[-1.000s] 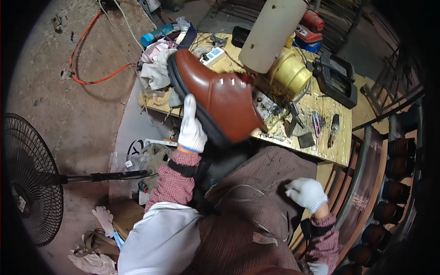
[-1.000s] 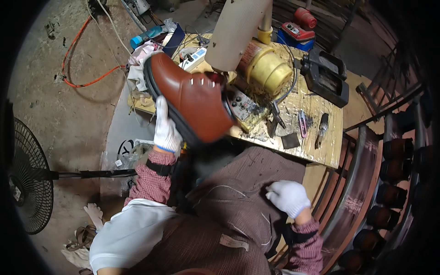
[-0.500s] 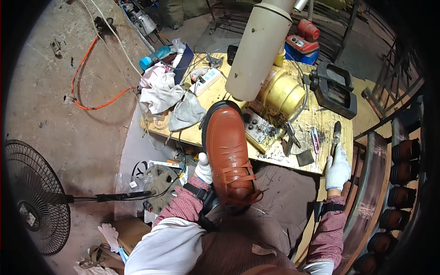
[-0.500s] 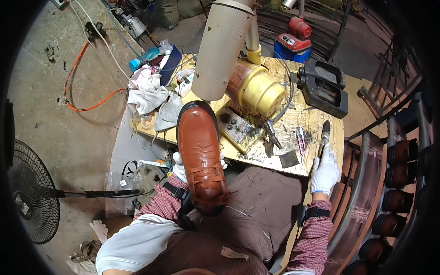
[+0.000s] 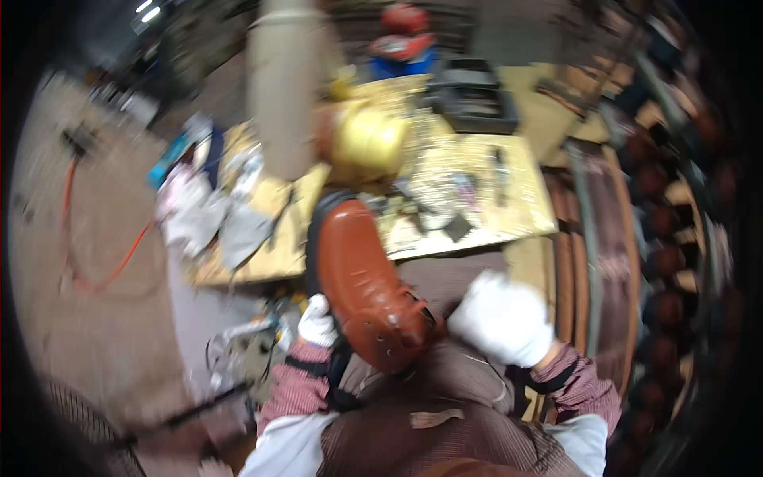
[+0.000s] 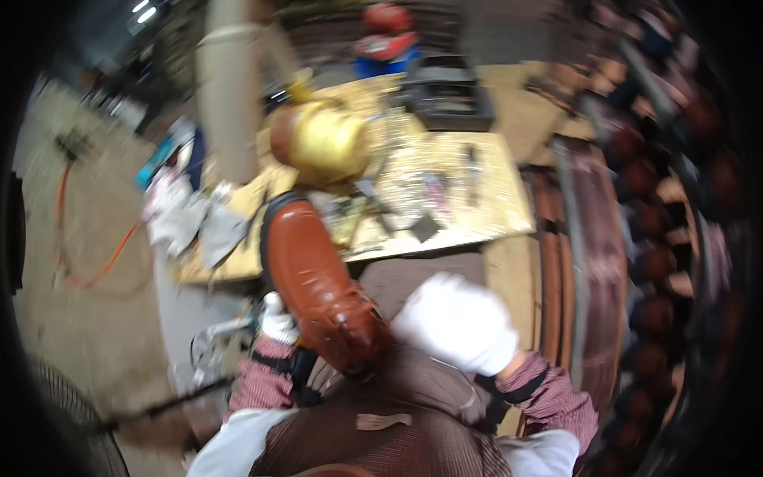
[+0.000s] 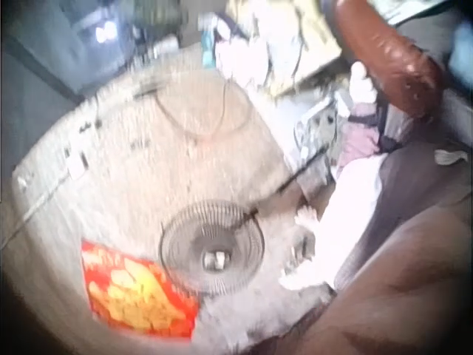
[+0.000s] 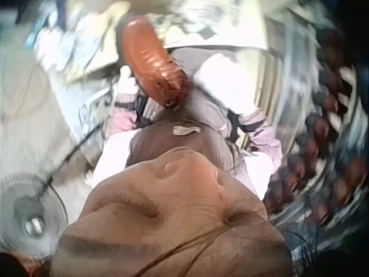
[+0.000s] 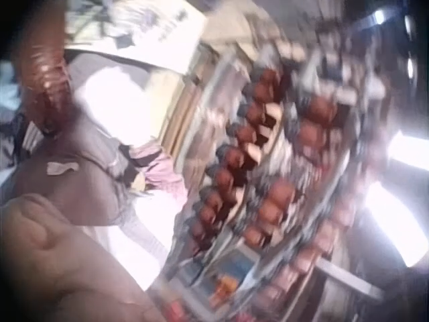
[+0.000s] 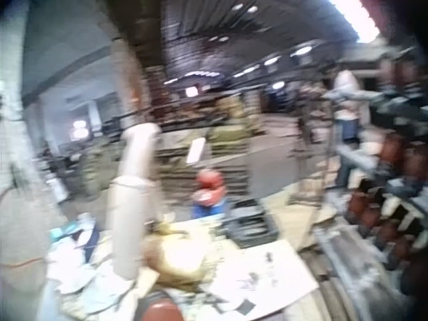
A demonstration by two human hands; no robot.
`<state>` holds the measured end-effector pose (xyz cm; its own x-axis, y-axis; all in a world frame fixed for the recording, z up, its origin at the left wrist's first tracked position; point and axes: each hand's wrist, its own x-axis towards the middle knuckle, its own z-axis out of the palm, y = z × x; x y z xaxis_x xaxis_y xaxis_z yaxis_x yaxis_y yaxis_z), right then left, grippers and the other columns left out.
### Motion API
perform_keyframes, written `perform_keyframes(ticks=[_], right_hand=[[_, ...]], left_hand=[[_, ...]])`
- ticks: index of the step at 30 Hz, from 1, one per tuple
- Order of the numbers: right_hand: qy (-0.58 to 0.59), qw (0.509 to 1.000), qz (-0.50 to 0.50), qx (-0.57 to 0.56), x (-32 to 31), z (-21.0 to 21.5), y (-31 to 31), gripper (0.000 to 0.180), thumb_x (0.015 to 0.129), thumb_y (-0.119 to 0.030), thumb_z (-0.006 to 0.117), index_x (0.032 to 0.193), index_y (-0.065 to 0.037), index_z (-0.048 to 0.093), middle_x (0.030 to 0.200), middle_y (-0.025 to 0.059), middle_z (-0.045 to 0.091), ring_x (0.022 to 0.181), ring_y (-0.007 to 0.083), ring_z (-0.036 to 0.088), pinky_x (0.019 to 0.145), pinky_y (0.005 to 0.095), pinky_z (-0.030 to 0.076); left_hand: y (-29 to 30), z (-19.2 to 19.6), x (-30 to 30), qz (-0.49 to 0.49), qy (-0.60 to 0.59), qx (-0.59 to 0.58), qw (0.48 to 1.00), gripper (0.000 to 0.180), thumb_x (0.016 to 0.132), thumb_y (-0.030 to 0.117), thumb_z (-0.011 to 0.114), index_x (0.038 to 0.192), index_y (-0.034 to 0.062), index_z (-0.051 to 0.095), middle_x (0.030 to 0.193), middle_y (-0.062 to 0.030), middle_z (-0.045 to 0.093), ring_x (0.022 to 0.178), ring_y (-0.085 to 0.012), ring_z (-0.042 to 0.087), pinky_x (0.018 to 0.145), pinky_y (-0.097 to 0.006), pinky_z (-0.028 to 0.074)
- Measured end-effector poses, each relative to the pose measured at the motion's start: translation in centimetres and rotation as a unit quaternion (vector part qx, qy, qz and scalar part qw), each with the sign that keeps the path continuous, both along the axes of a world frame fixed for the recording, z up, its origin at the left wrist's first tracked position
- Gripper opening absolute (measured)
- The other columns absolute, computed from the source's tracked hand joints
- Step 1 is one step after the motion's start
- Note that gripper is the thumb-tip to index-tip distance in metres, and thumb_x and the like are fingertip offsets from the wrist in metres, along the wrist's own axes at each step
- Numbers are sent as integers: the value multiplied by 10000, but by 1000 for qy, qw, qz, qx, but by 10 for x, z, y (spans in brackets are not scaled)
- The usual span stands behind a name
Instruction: Polishing and finishing a pair of brown leather shoes at a manufacturing workstation.
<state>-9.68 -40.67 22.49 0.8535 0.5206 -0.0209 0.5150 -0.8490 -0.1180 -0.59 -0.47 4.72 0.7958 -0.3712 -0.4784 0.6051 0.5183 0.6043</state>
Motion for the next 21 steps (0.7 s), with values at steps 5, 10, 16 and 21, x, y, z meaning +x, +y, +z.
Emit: perform_keyframes(ticks=[5, 10, 16, 21], right_hand=[[-21, 988, -11, 152, -74, 56, 22, 307, 870, -194, 651, 1168, -157, 718, 948, 77, 692, 680, 271, 649, 599, 403, 569], [-280, 953, -96, 59, -141, 130, -4, 180, 817, -305, 727, 767, -140, 675, 773, 42, 643, 643, 269, 630, 585, 415, 516], [-422, 824, -363, -108, -171, 207, -72, 487, 706, -518, 861, 723, -102, 610, 693, 98, 544, 626, 353, 520, 667, 453, 411], [-290, 695, -630, -187, -146, 258, -199, 451, 897, -468, 656, 957, -31, 752, 964, 205, 751, 927, 378, 739, 826, 470, 583]], left_hand=[[-148, 98, 3, -180, -163, -181, 953, 1054, 878, 734, 713, 1666, 153, 323, 1676, -113, 416, 1493, -377, 442, 1267, -572, 349], [-229, 191, -17, -266, -307, -16, 914, 873, 1063, 681, 461, 1671, 77, 298, 1684, -111, 386, 1490, -325, 449, 1235, -467, 368], [-230, 201, -40, -347, -354, -24, 868, 913, 1080, 652, 437, 1702, 31, 189, 1755, -121, 265, 1419, -316, 528, 1136, -474, 462], [-212, 193, -41, -344, -352, 11, 871, 877, 1087, 624, 456, 1688, 22, 240, 1714, -123, 348, 1385, -310, 558, 1109, -472, 479]])
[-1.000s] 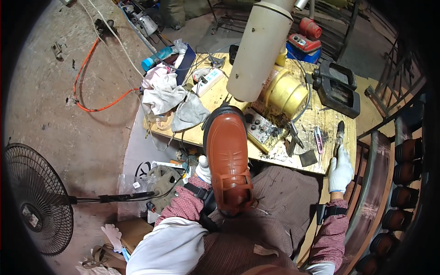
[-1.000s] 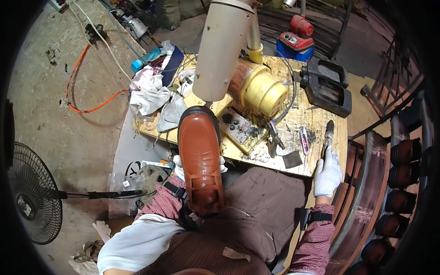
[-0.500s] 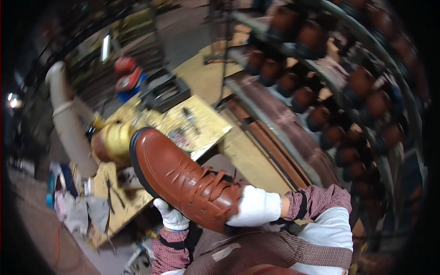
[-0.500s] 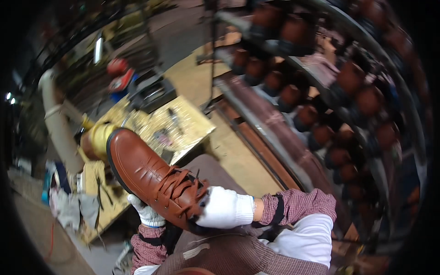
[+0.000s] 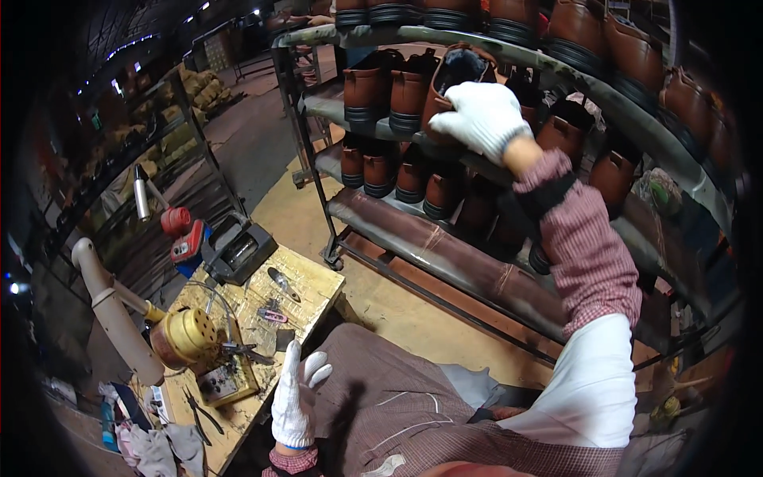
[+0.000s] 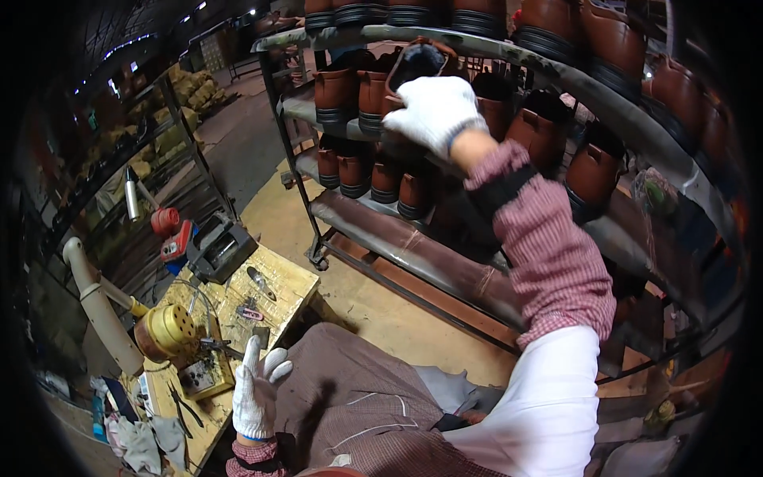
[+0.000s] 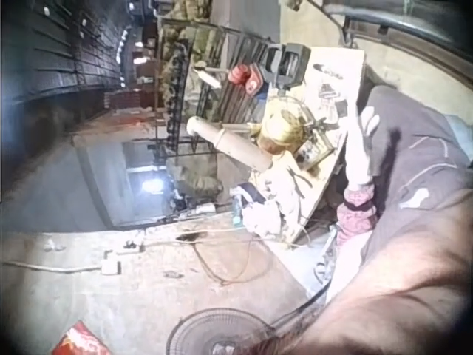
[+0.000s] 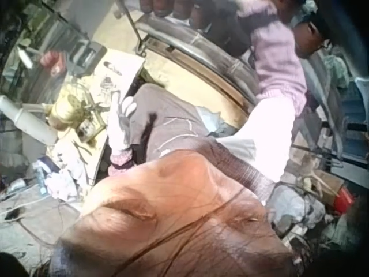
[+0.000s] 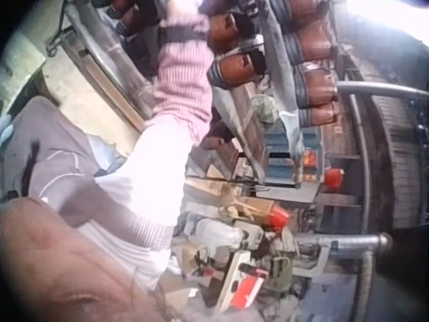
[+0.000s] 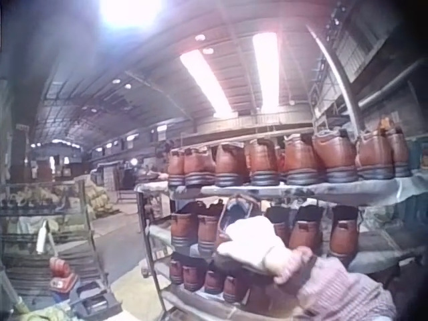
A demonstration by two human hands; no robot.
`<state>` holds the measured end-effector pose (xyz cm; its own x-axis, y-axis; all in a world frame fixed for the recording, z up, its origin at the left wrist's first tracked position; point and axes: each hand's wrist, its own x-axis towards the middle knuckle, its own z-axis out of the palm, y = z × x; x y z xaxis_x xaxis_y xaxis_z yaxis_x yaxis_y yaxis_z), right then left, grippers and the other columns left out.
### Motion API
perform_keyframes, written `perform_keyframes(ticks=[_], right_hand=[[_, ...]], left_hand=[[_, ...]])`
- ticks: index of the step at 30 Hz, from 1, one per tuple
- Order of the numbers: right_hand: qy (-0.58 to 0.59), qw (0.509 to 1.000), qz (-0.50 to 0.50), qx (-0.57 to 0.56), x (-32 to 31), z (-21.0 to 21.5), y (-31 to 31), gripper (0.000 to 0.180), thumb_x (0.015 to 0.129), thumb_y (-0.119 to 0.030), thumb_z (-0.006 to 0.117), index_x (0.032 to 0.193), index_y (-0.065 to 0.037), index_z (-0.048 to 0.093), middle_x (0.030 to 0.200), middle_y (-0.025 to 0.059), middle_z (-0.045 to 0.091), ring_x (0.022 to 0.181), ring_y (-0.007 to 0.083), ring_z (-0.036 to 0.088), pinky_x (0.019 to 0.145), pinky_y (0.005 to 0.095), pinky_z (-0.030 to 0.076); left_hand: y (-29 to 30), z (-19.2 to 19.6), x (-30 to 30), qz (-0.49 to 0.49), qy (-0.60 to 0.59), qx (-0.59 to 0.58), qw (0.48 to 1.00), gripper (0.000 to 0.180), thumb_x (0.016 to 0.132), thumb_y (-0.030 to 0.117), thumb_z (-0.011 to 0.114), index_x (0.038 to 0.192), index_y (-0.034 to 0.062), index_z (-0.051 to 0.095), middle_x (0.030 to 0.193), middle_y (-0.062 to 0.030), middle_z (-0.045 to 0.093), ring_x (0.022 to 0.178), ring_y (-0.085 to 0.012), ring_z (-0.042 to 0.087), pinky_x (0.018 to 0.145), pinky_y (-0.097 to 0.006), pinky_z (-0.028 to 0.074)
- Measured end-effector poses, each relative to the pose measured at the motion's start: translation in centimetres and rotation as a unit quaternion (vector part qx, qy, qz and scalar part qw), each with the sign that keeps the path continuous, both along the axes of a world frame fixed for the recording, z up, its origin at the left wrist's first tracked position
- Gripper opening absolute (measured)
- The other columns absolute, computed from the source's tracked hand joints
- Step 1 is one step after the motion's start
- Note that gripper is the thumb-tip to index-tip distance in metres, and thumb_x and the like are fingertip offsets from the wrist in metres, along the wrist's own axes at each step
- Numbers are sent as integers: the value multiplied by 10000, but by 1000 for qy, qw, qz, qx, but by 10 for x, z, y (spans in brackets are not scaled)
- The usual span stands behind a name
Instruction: Polishing and finishing a pair of brown leather shoes at a manufacturing workstation.
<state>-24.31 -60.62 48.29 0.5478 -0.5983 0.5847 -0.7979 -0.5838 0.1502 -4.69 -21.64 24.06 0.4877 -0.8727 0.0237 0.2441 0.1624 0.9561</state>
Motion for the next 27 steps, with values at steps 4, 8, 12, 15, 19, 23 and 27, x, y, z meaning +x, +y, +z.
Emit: perform_keyframes(ticks=[4, 8, 12, 15, 19, 23, 27], right_hand=[[-11, 993, -77, -90, -33, -9, -58, 487, 957, -482, 616, 1258, -110, 708, 1146, 156, 757, 1028, 404, 731, 912, 477, 582], [-95, 979, -178, -23, -62, -20, -49, 471, 990, -535, 573, 1126, -106, 717, 1114, 167, 753, 1052, 385, 723, 878, 488, 571], [-50, 990, -64, -113, -29, -58, 39, 320, 944, -416, 691, 830, -119, 722, 852, 137, 684, 718, 368, 684, 633, 474, 536], [-28, 948, 255, -188, -5, -102, 132, 311, 850, -327, 818, 741, -126, 608, 685, 58, 498, 536, 275, 523, 512, 425, 385], [84, 841, 530, 68, 13, -131, 208, 522, 809, -546, 824, 1022, -73, 765, 888, 87, 732, 530, 207, 609, 452, 398, 387], [226, 663, 652, 292, 78, -172, 243, 510, 842, -426, 776, 1243, -111, 769, 1165, 84, 764, 604, 190, 642, 538, 352, 476], [73, 637, 707, 300, 108, -195, 245, 504, 907, -338, 756, 1317, -47, 727, 1320, 199, 710, 651, 248, 682, 586, 349, 523]], left_hand=[[9, 0, 7, 28, 5, 4, 1000, 889, 1087, 654, 426, 1688, 25, 244, 1635, -173, 444, 1327, -316, 582, 1093, -470, 483], [16, -17, 8, 109, 81, 43, 990, 884, 1088, 665, 402, 1686, 30, 260, 1510, -248, 546, 1226, -303, 608, 1073, -461, 488], [19, -37, -4, 53, 90, -45, 993, 763, 1115, 540, 465, 1670, 40, 311, 1518, -229, 549, 1314, -317, 589, 1119, -475, 474], [13, -43, -18, 19, 138, -73, 988, 783, 1121, 438, 521, 1684, -14, 220, 1538, -236, 522, 1357, -321, 572, 1178, -450, 427], [16, -43, -23, 44, 384, 1, 922, 973, 1058, 736, 388, 1697, 26, 202, 1568, -208, 503, 1334, -313, 582, 1137, -427, 451], [64, -62, 4, 220, 468, -95, 851, 938, 1017, 806, 328, 1650, 115, 361, 1613, -160, 484, 1359, -320, 575, 1110, -483, 510], [119, -110, 42, 296, 395, -166, 853, 884, 1035, 750, 342, 1649, 115, 359, 1610, -159, 485, 1375, -326, 563, 1135, -490, 485]])
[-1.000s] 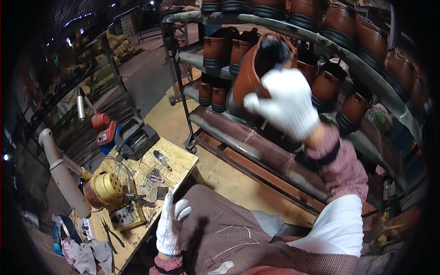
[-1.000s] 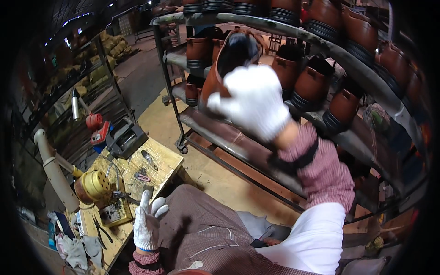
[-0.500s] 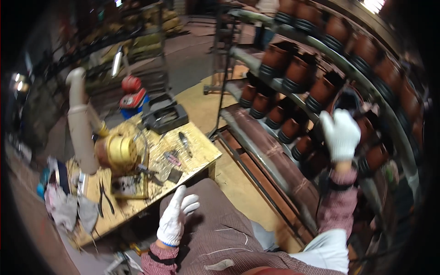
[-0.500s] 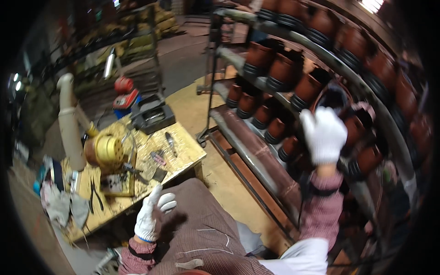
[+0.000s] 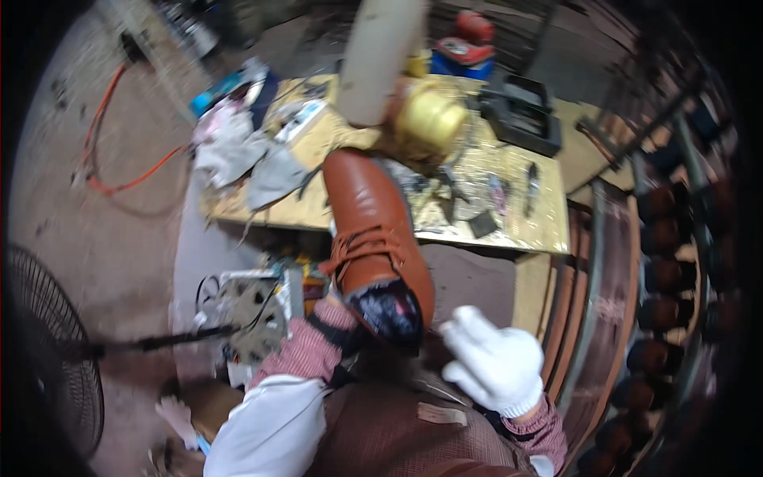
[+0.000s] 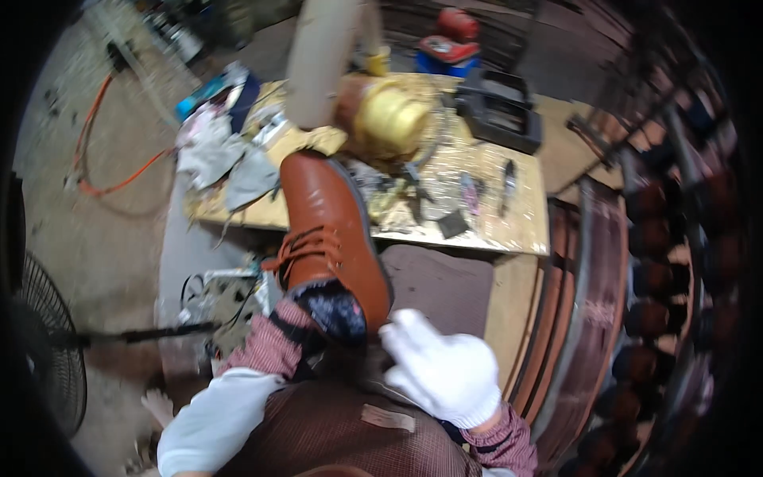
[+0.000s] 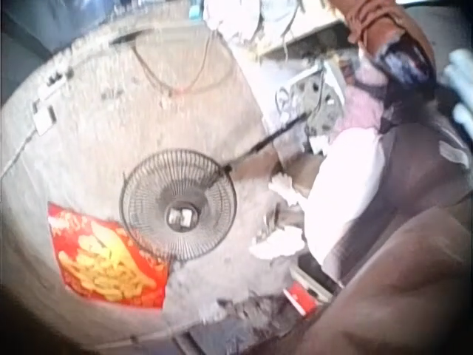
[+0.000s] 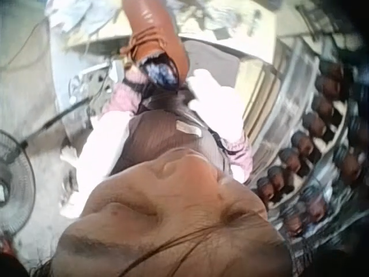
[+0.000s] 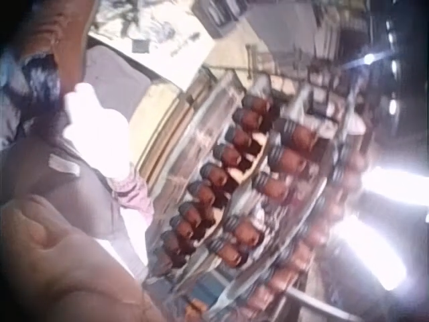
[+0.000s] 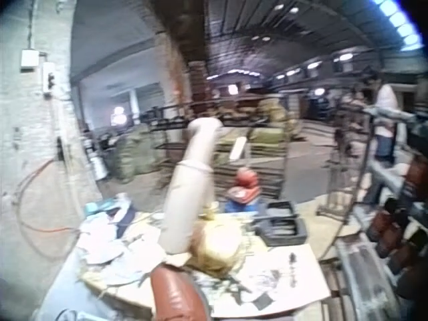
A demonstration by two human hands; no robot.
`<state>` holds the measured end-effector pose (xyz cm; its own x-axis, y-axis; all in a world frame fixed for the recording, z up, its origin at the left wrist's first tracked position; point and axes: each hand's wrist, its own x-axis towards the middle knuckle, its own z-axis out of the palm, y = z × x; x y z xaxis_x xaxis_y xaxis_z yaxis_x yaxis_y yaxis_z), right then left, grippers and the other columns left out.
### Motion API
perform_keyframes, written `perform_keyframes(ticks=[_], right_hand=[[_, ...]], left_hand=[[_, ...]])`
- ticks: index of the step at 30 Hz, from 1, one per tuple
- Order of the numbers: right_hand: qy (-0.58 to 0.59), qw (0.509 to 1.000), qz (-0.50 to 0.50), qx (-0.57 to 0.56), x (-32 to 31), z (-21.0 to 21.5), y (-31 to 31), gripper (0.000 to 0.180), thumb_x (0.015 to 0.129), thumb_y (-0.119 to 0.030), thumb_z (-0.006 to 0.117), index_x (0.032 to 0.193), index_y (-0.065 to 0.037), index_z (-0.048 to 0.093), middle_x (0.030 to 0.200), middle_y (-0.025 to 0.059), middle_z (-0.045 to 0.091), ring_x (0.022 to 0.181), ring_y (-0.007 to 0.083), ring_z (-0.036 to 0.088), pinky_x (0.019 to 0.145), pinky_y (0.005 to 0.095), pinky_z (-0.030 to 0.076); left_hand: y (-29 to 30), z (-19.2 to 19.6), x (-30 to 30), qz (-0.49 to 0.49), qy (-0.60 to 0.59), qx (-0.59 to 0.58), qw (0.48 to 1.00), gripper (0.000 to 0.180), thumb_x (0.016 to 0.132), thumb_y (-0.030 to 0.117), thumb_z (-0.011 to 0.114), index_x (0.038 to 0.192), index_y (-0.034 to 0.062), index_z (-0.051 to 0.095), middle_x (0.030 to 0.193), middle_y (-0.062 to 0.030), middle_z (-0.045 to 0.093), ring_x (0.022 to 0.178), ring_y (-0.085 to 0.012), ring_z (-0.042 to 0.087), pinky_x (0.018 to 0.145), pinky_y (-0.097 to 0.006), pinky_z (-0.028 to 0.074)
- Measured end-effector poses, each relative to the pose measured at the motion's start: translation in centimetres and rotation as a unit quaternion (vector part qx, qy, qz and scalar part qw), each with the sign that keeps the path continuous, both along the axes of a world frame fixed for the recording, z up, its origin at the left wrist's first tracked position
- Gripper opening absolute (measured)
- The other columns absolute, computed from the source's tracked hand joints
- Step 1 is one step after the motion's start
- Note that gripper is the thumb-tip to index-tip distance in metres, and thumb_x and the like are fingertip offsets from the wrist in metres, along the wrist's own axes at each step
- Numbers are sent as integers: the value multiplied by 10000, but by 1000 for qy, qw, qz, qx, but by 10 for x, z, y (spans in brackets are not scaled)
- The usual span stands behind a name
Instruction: Polishing and finishing a pair of brown leather shoes at a manufacturing workstation.
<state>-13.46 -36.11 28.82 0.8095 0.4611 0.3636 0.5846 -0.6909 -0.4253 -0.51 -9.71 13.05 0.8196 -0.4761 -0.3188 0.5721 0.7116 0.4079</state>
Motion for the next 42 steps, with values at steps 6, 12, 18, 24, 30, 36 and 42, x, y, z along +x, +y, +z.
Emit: perform_keyframes(ticks=[6, 12, 18, 24, 30, 36, 42], right_hand=[[24, 988, -151, -31, -14, -26, -13, 455, 881, -318, 786, 1253, -56, 767, 1265, 211, 736, 734, 302, 699, 650, 386, 524], [86, 974, -209, -33, -29, -52, -11, 397, 905, -328, 768, 1190, -51, 776, 1271, 220, 739, 963, 362, 744, 768, 414, 555], [118, 971, -203, -38, -25, -59, -17, 407, 872, -313, 783, 1197, -66, 776, 1280, 204, 735, 918, 349, 739, 760, 415, 560], [82, 981, -172, -33, -15, -64, -13, 436, 836, -272, 799, 1220, -69, 767, 1286, 204, 727, 811, 339, 730, 719, 409, 563], [98, 979, -169, -53, -27, -71, -11, 433, 849, -282, 795, 1225, -70, 767, 1284, 203, 729, 834, 332, 736, 749, 409, 574], [92, 976, -190, -45, -38, -85, -17, 428, 837, -266, 808, 1219, -78, 767, 1293, 186, 727, 873, 336, 741, 772, 420, 585], [105, 975, -192, -49, -31, -99, -24, 428, 818, -248, 823, 1210, -87, 766, 1295, 179, 727, 895, 347, 740, 777, 433, 588]], left_hand=[[33, -64, 97, 107, -61, -47, 991, 805, 1063, 667, 362, 1648, 115, 356, 1607, -157, 486, 1401, -336, 544, 1172, -499, 447], [46, -87, 140, 149, -91, -58, 983, 729, 1090, 584, 382, 1647, 115, 352, 1603, -155, 488, 1426, -345, 525, 1209, -508, 410], [62, -25, 90, 140, -90, -54, 985, 656, 1117, 501, 403, 1646, 115, 349, 1599, -153, 490, 1451, -355, 507, 1245, -517, 372], [14, 17, 37, 18, -208, -456, 865, 855, 1024, 612, 556, 1653, 94, 299, 1562, -262, 486, 1346, -476, 576, 1205, -661, 390], [45, -3, 13, 38, -125, -84, 988, 891, 1023, 676, 554, 1643, 68, 355, 1586, -193, 514, 1372, -403, 579, 1190, -582, 448], [40, -1, 63, 133, -65, 175, 974, 655, 1111, 517, 522, 1553, 34, 508, 1483, -100, 628, 1304, -238, 634, 1153, -396, 489], [32, 23, 88, 220, -114, 323, 913, 747, 1093, 434, 589, 1657, 10, 343, 1577, -120, 520, 1404, -212, 510, 1170, -316, 406]])
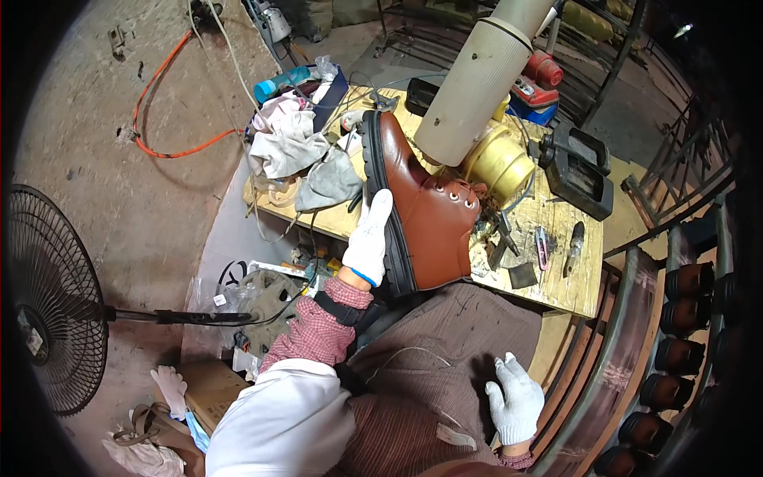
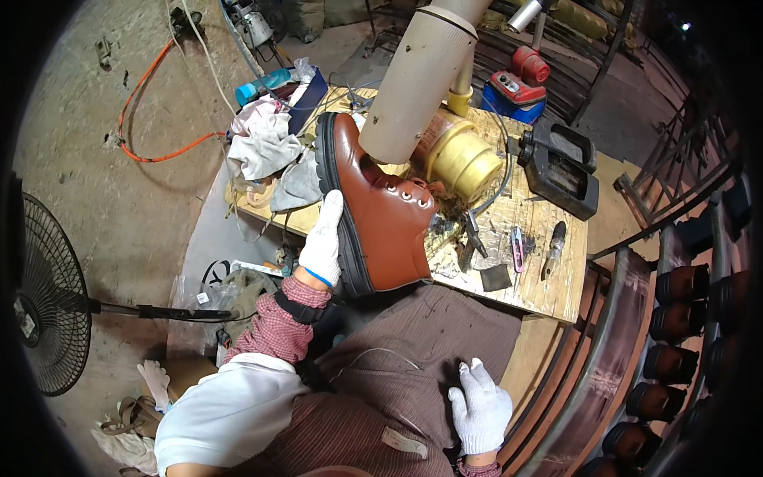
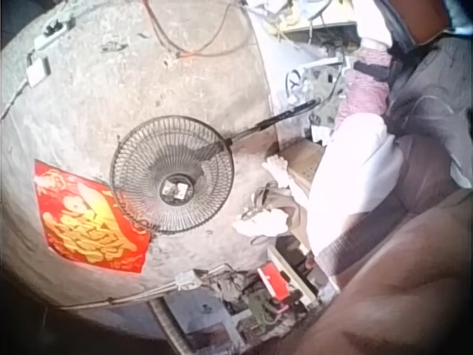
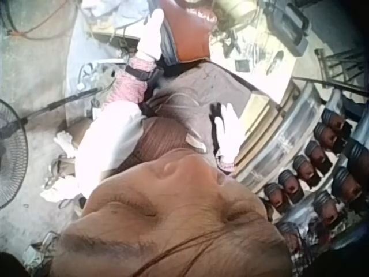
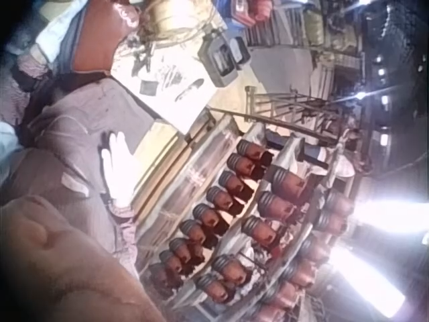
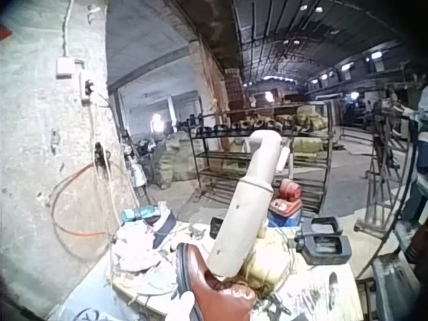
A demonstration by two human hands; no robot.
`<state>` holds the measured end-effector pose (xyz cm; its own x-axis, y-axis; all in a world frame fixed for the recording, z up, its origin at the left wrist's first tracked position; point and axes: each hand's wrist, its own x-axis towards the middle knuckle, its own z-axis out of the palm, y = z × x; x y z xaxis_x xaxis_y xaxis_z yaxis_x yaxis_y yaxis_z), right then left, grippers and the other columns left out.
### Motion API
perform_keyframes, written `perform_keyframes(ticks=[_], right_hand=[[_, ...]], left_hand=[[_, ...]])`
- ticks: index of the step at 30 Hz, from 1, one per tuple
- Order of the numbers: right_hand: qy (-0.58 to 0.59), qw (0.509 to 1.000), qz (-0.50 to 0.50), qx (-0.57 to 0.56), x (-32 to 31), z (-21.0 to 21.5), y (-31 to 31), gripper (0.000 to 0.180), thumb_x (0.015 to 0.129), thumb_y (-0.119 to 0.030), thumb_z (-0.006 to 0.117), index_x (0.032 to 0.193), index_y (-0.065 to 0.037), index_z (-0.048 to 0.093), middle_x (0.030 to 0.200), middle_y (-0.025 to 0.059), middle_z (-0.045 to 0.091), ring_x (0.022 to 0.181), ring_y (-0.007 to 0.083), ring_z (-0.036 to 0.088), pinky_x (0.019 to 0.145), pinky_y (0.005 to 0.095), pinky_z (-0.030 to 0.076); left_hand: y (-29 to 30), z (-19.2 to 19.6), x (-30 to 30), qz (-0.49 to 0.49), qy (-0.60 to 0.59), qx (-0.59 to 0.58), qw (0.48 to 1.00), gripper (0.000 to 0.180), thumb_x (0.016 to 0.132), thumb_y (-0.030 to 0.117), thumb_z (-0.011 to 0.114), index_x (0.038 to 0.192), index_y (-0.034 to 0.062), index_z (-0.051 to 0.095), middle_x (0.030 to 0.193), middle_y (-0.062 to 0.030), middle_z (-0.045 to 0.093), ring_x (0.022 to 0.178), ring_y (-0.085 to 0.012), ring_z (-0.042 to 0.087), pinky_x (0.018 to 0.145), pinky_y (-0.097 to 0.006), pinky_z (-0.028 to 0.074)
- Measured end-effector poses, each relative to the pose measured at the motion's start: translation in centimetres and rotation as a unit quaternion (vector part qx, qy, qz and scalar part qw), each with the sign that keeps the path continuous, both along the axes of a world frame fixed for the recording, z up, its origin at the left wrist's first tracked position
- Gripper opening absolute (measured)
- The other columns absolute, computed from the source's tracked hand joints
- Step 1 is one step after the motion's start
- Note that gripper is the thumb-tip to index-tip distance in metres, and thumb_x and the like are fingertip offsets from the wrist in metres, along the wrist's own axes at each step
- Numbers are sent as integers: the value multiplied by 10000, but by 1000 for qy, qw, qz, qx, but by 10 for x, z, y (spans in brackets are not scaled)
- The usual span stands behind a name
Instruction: Polishing and finishing a pair of brown leather shoes at a manufacturing workstation.
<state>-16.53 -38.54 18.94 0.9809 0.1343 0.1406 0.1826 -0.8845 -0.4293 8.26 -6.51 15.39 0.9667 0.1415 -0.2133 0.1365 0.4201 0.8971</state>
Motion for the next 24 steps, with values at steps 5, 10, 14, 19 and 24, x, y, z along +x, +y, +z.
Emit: perform_keyframes(ticks=[5, 10, 14, 19, 24], right_hand=[[-4, 1000, -15, 4, 5, -11, -8, 432, 808, -233, 827, 1209, -86, 763, 1304, 181, 723, 925, 360, 742, 797, 439, 593], [17, 1000, -17, 2, 10, -13, -11, 420, 817, -218, 817, 1204, -65, 755, 1313, 177, 716, 913, 360, 739, 790, 439, 590], [21, 1000, 17, 11, 27, 2, -4, 402, 846, -211, 794, 1212, -54, 746, 1303, 178, 713, 884, 359, 730, 765, 439, 577], [-37, 995, 85, 23, 62, 25, 14, 427, 868, -211, 777, 1265, -63, 719, 1313, 184, 706, 895, 355, 720, 775, 428, 564], [-113, 985, 130, 20, 113, 55, 43, 497, 866, -159, 757, 1345, -58, 674, 1355, 175, 671, 1064, 337, 689, 875, 435, 535]], left_hand=[[-3, 36, 15, 76, -56, 99, 991, 868, 1086, 388, 608, 1709, 14, 133, 1579, -149, 506, 1374, -193, 521, 1151, -314, 423], [-9, 74, 45, 101, -177, 130, 970, 903, 1091, 168, 599, 1713, 51, -45, 1505, -118, 583, 1355, -183, 579, 1157, -314, 423], [-28, 97, 69, 131, -169, -28, 976, 712, 1079, 207, 638, 1689, 146, 277, 1650, -73, 404, 1374, -210, 550, 1051, -361, 532], [-32, 107, 62, 129, -111, -12, 985, 969, 1067, 135, 629, 1717, 138, -90, 1495, -131, 591, 1359, -201, 585, 1177, -367, 416], [-23, 92, 21, 134, -101, 30, 985, 939, 1055, 236, 660, 1726, 121, 14, 1589, -136, 473, 1401, -235, 525, 1142, -386, 457]])
